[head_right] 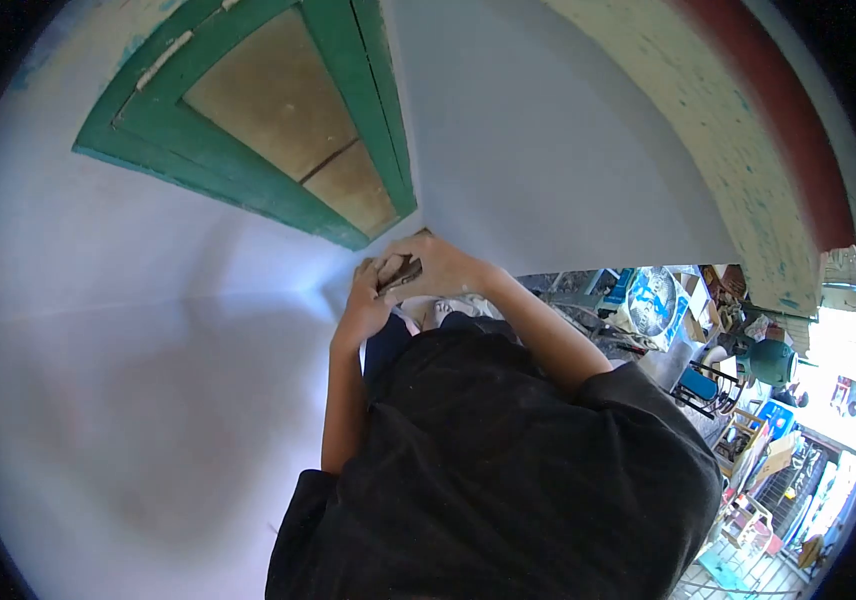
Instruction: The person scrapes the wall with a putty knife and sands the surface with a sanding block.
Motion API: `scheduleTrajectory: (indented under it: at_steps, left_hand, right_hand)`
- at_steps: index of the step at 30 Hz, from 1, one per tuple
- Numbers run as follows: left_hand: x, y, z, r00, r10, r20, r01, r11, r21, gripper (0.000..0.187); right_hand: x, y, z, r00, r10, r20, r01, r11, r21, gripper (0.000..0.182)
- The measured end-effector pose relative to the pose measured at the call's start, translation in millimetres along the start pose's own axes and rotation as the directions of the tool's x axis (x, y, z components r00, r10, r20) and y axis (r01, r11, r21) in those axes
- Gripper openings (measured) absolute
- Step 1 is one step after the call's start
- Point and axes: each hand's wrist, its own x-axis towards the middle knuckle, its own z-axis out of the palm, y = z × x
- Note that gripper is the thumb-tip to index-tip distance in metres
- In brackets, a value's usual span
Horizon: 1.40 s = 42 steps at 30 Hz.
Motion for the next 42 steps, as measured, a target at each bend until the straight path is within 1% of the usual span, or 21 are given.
scheduleTrajectory:
  at_steps: [2, 4, 6, 7, 8, 10, 11, 12, 14, 16, 18, 20, 21, 24, 28, 31, 34, 36, 37, 39, 42]
  left_hand:
    - [-1.0, 6.9, -6.7, 0.984, 0.123, -0.127, -0.128, 0.991, -0.032, 0.054]
    - [1.2, -10.1, -10.8, 0.993, 0.052, -0.103, -0.059, 0.996, -0.073, 0.054]
    - [1.7, -27.4, -14.8, 0.993, -0.060, -0.104, 0.044, 0.987, -0.153, 0.046]
    - [2.0, -36.3, -16.2, 0.989, 0.029, -0.142, -0.033, 0.999, -0.029, 0.042]
    - [-0.7, -44.7, -17.5, 0.991, 0.019, -0.130, -0.024, 0.999, -0.033, 0.042]
    - [-2.7, -24.2, -32.7, 0.986, -0.166, 0.018, 0.165, 0.947, -0.275, 0.046]
    - [-2.4, -0.5, -38.9, 0.964, -0.242, 0.109, 0.263, 0.820, -0.509, 0.047]
    - [-2.4, 2.2, -36.1, 0.962, -0.245, 0.117, 0.270, 0.818, -0.508, 0.047]
    - [-0.5, 6.2, -33.3, 0.984, -0.159, 0.083, 0.179, 0.862, -0.474, 0.034]
    - [-0.2, 3.3, -26.8, 0.987, -0.134, 0.092, 0.161, 0.895, -0.417, 0.036]
    - [0.9, -3.1, -19.1, 0.990, -0.111, 0.088, 0.135, 0.924, -0.359, 0.037]
    - [2.8, -25.2, -7.6, 0.959, -0.172, 0.223, 0.261, 0.843, -0.471, 0.041]
    - [2.8, -55.8, 8.7, 0.984, -0.096, 0.151, 0.149, 0.908, -0.392, 0.042]
    - [-2.7, -31.0, 8.4, 1.000, -0.008, -0.002, 0.007, 0.907, -0.422, 0.032]
    - [-13.4, -41.7, 10.3, 0.999, 0.001, -0.035, -0.010, 0.961, -0.275, 0.033]
    - [-21.2, -72.0, 33.3, 0.993, -0.103, -0.053, 0.097, 0.989, -0.108, 0.036]
    - [-29.2, -86.3, 49.1, 0.984, 0.005, -0.176, -0.015, 0.998, -0.054, 0.039]
    - [-37.1, -81.7, 51.3, 0.978, -0.150, -0.142, 0.141, 0.988, -0.070, 0.045]
    - [-39.2, -77.7, 48.8, 0.976, -0.140, -0.167, 0.132, 0.990, -0.055, 0.045]
    - [-45.4, -69.3, 47.7, 0.968, -0.190, -0.161, 0.214, 0.965, 0.152, 0.057]
    - [-45.2, -77.7, 46.3, 0.986, -0.091, -0.137, 0.108, 0.987, 0.122, 0.069]
  right_hand:
    - [7.4, -8.9, -3.1, 0.999, 0.027, 0.032, -0.027, 1.000, -0.016, 0.057]
    - [16.7, -1.6, -0.6, 0.997, 0.057, 0.057, -0.056, 0.998, -0.031, 0.059]
    - [25.9, 11.9, 5.4, 0.994, 0.030, -0.105, -0.027, 0.999, 0.028, 0.062]
    - [28.1, 15.3, 4.9, 0.994, 0.043, -0.102, -0.040, 0.998, 0.039, 0.062]
    - [29.6, 18.8, 3.5, 0.995, 0.051, -0.080, -0.050, 0.999, 0.012, 0.061]
    - [32.5, 25.9, 5.8, 0.996, 0.069, -0.059, -0.070, 0.998, -0.009, 0.061]
    - [34.2, 33.8, 11.5, 0.997, 0.043, -0.069, -0.042, 0.999, 0.023, 0.061]
    - [36.0, 31.6, 13.2, 0.997, 0.015, -0.082, -0.011, 0.999, 0.053, 0.061]
    - [32.8, 25.5, 16.1, 0.996, 0.042, -0.077, -0.038, 0.998, 0.045, 0.059]
    - [30.1, 23.6, 18.7, 0.996, 0.062, -0.069, -0.060, 0.998, 0.033, 0.057]
    - [33.0, 30.9, 26.4, 0.995, 0.087, -0.039, -0.080, 0.983, 0.165, 0.050]
    - [31.4, 30.3, 28.9, 0.995, 0.080, -0.061, -0.072, 0.990, 0.124, 0.047]
    - [30.2, 29.1, 29.2, 0.993, 0.077, -0.089, -0.069, 0.994, 0.086, 0.043]
    - [29.4, 24.7, 29.3, 0.999, 0.052, -0.006, -0.050, 0.982, 0.180, 0.039]
    - [29.4, 20.7, 31.4, 0.994, 0.065, 0.091, -0.074, 0.992, 0.100, 0.036]
    - [29.9, 17.6, 37.3, 0.990, 0.080, 0.115, -0.078, 0.997, -0.022, 0.035]
    - [28.2, 16.2, 43.3, 0.990, 0.105, 0.093, -0.096, 0.991, -0.094, 0.035]
    - [27.0, 15.5, 46.0, 0.978, 0.127, 0.168, -0.121, 0.992, -0.048, 0.034]
    - [23.9, 1.7, 42.6, 0.970, 0.139, 0.198, -0.134, 0.990, -0.041, 0.032]
    - [23.3, 4.7, 46.4, 0.974, 0.097, 0.204, -0.092, 0.995, -0.032, 0.032]
    - [22.9, 14.6, 48.2, 0.977, 0.041, 0.207, -0.022, 0.995, -0.096, 0.034]
